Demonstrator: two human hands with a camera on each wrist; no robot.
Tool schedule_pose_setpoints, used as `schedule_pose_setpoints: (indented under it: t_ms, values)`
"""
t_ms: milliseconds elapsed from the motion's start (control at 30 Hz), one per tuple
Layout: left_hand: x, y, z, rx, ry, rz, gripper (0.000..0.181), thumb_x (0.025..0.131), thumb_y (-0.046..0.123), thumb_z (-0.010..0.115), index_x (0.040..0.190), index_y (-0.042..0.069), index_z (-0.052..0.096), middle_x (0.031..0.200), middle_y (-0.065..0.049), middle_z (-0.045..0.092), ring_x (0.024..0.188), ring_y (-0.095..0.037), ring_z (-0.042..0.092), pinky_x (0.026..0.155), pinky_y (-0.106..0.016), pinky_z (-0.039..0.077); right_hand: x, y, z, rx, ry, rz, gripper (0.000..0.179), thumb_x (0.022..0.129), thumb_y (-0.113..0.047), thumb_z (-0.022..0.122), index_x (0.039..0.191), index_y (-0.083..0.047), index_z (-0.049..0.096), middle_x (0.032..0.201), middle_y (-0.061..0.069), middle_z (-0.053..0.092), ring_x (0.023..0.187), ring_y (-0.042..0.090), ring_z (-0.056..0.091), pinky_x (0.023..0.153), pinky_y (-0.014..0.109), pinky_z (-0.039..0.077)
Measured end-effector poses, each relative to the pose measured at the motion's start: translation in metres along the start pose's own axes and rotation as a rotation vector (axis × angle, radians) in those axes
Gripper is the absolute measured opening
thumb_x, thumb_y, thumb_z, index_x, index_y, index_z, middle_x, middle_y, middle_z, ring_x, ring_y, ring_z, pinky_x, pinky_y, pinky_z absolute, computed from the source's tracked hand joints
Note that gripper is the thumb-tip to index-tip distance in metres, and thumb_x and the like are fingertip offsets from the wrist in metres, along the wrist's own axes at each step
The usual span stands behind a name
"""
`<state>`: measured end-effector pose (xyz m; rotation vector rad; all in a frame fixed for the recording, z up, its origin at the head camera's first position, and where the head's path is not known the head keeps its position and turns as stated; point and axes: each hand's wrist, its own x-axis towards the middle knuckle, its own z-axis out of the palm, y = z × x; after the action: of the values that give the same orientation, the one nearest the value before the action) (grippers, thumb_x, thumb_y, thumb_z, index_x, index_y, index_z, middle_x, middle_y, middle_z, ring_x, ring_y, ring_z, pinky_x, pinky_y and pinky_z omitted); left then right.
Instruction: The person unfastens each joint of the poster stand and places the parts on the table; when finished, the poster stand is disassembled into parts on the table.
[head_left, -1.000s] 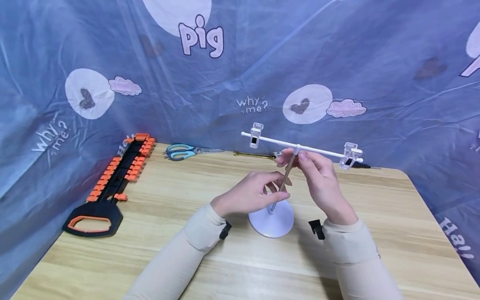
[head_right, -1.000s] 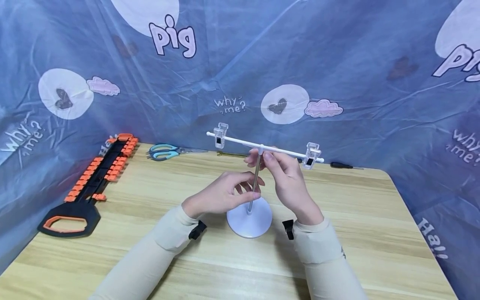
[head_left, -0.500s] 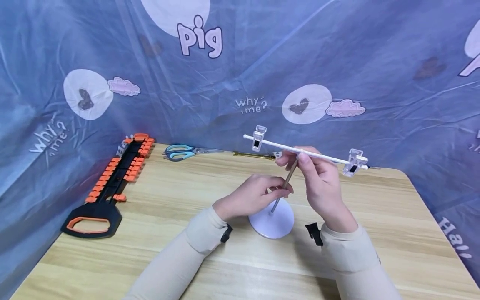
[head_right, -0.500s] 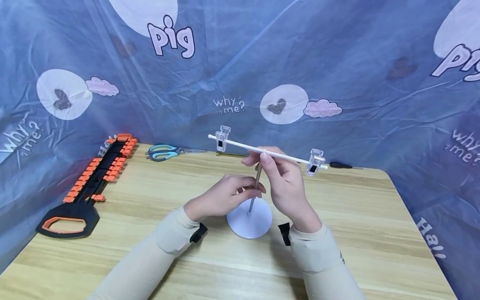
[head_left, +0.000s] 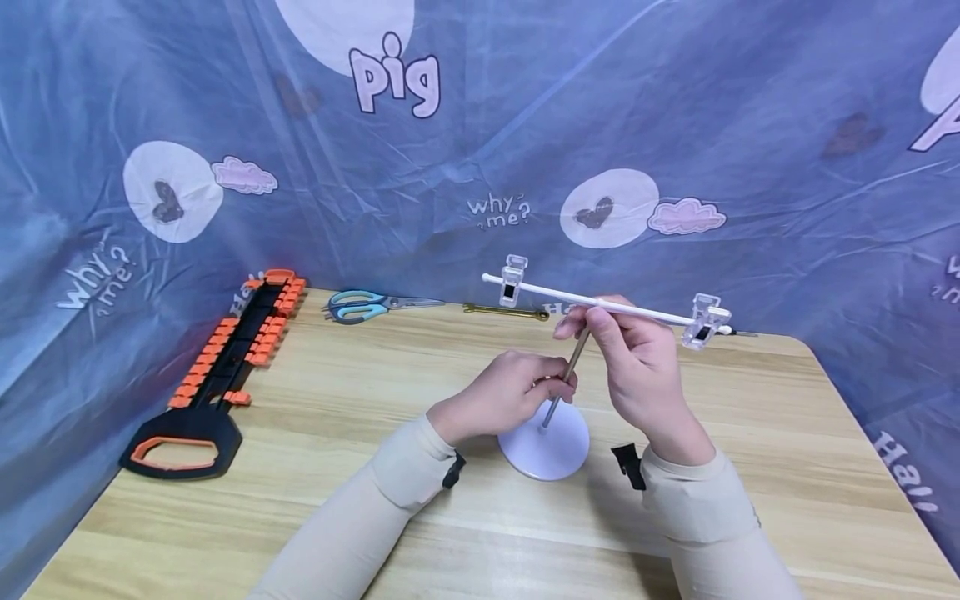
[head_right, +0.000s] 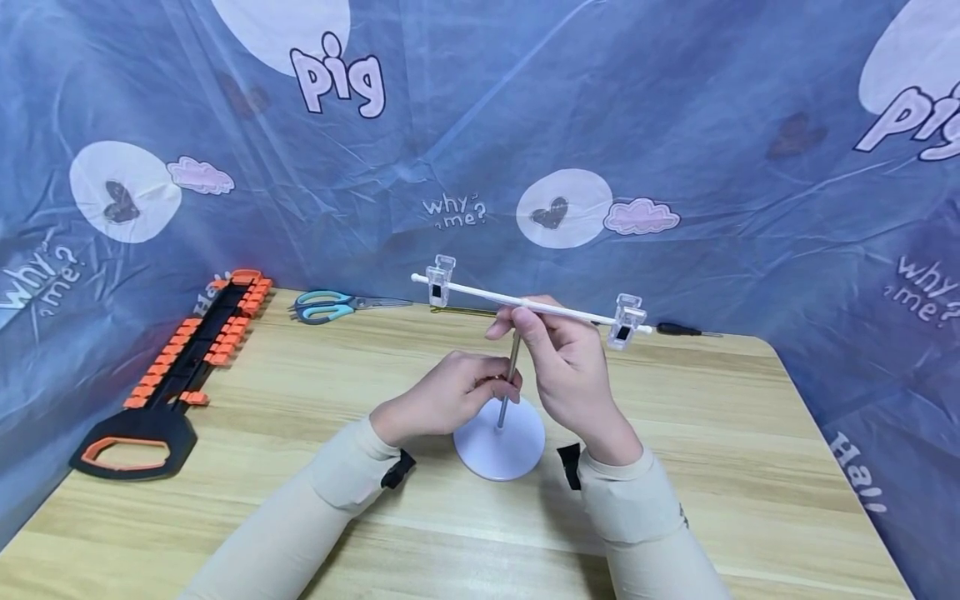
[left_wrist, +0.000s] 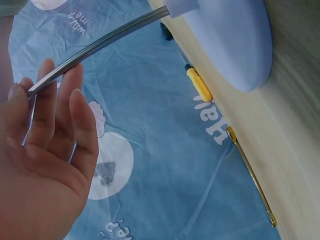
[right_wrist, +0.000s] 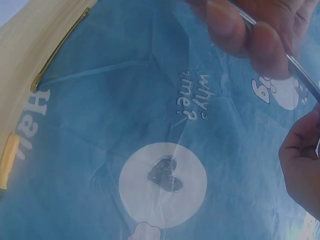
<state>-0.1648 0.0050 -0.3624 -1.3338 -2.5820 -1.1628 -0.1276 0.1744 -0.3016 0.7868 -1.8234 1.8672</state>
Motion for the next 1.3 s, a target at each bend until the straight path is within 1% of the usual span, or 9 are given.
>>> schedule_pose_setpoints:
  t_ms: [133,200,300,467,667,1033,1300]
  values:
    - [0.0002,-0.0009,0.0026,0.01,0.009,-0.008,0.01,0.105,0.021,0.067,0.099,0.02,0.075,0.091,0.01,0.075,0.081,-0.001,0.062,0.078,-0.019,0.047,-0.0013,-0.0018,-0.0039,-0.022,-0.008,0.033,0.025,0.109,0.001,0.052,0.11,0.0,0.077,0.092,-0.001,0.078,0.101,0.014,0.071,0.098,0.026,0.05]
    - [0.0003,-0.0013,0.0032,0.012,0.011,-0.007,0.009,0.104,0.02,0.067,0.099,0.02,0.075,0.09,0.01,0.075,0.081,-0.001,0.061,0.078,-0.019,0.047,-0.0019,-0.0026,-0.0055,-0.032,-0.009,0.049,0.025,0.109,0.001,0.053,0.112,0.0,0.077,0.092,-0.001,0.079,0.102,0.014,0.071,0.099,0.026,0.049]
    - [0.0001,-0.0014,0.0034,0.015,0.011,-0.006,0.009,0.104,0.02,0.068,0.098,0.02,0.075,0.09,0.01,0.075,0.08,-0.001,0.061,0.077,-0.018,0.047,-0.0022,-0.0034,-0.0067,-0.028,-0.016,0.057,0.025,0.108,0.002,0.053,0.109,-0.001,0.078,0.092,0.0,0.079,0.099,0.012,0.073,0.099,0.026,0.051]
    - [-0.0009,-0.0016,0.0031,0.021,0.01,0.0,0.01,0.104,0.021,0.067,0.098,0.02,0.075,0.09,0.009,0.075,0.079,-0.002,0.061,0.077,-0.019,0.046,-0.0016,-0.0035,-0.0065,-0.019,-0.025,0.035,0.026,0.108,0.004,0.053,0.104,-0.003,0.077,0.092,0.0,0.079,0.095,0.012,0.075,0.097,0.026,0.054]
    - [-0.0011,-0.0019,0.0032,0.021,0.008,0.003,0.011,0.105,0.021,0.066,0.098,0.021,0.075,0.09,0.01,0.075,0.079,-0.002,0.061,0.077,-0.019,0.046,-0.0021,-0.0032,-0.0058,-0.01,-0.014,0.036,0.026,0.107,0.004,0.053,0.104,-0.005,0.077,0.093,0.0,0.078,0.096,0.012,0.075,0.099,0.026,0.054]
    - [-0.0002,0.0002,0.0023,0.03,-0.01,0.0,0.012,0.106,0.022,0.065,0.1,0.02,0.075,0.092,0.009,0.076,0.082,-0.002,0.062,0.079,-0.019,0.047,-0.0031,-0.0041,-0.0062,-0.022,-0.005,0.018,0.025,0.108,0.004,0.053,0.103,-0.004,0.077,0.093,0.0,0.078,0.096,0.012,0.074,0.097,0.026,0.053]
    - [-0.0007,0.0003,0.0027,0.033,-0.003,-0.003,0.012,0.106,0.021,0.065,0.099,0.021,0.075,0.091,0.01,0.075,0.081,-0.001,0.061,0.078,-0.019,0.046,-0.0031,-0.005,-0.0054,-0.017,-0.009,0.026,0.025,0.108,0.003,0.054,0.103,-0.004,0.077,0.093,0.001,0.078,0.097,0.013,0.074,0.097,0.026,0.053]
